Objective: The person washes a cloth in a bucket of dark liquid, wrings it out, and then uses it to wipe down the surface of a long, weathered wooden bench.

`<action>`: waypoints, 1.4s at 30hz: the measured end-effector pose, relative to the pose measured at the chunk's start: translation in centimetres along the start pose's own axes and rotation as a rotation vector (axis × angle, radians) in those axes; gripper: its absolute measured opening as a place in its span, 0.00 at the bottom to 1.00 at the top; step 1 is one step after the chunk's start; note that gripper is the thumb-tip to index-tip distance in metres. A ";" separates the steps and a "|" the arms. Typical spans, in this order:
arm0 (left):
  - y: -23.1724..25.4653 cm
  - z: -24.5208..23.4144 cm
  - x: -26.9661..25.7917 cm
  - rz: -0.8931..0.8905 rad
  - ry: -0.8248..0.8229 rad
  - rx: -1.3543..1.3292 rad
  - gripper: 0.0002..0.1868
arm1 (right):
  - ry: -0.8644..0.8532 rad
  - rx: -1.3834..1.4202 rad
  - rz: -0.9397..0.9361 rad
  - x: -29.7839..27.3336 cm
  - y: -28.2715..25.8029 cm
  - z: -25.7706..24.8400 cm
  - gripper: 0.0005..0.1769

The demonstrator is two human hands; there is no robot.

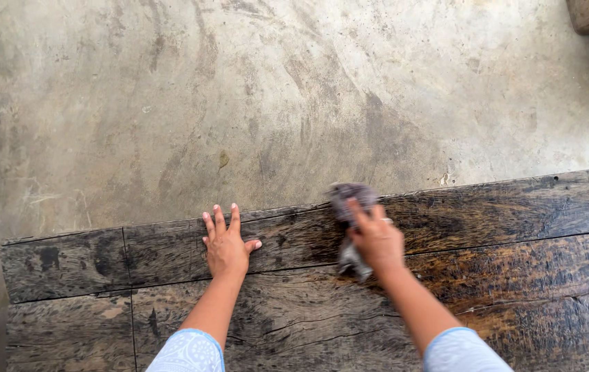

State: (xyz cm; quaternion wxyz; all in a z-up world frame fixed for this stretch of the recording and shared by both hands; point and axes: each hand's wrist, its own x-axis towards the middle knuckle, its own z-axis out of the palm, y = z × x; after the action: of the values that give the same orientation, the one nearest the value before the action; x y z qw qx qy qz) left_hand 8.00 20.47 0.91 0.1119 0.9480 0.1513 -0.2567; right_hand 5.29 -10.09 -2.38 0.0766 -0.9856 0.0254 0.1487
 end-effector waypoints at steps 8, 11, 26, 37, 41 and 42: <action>-4.7 -0.2 -0.8 0.181 0.058 -0.107 0.53 | 0.338 0.017 0.604 -2.4 0.3 3.3 0.35; -8.7 -3.0 -1.5 0.131 0.134 0.084 0.54 | 0.294 0.111 0.529 -2.9 -8.9 5.2 0.37; -17.1 -5.4 0.0 0.027 -0.144 0.301 0.59 | 0.224 -0.008 -0.102 -4.8 -17.7 5.7 0.39; -17.7 -3.5 1.8 0.170 -0.052 0.441 0.52 | 0.355 0.091 0.197 -8.5 -25.3 9.7 0.45; -17.8 -3.3 2.1 0.147 -0.136 0.424 0.56 | -0.108 0.173 -0.195 -10.7 -35.1 8.9 0.56; -17.9 -3.1 2.3 0.177 0.020 0.461 0.49 | -0.103 0.170 -0.200 -10.2 -34.8 8.4 0.56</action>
State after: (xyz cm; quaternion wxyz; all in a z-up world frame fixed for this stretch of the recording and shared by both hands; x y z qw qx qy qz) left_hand 5.12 38.55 -0.07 -0.0869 0.9605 0.0062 -0.2642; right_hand -4.29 25.89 -2.29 0.1754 -0.9642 -0.0644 0.1881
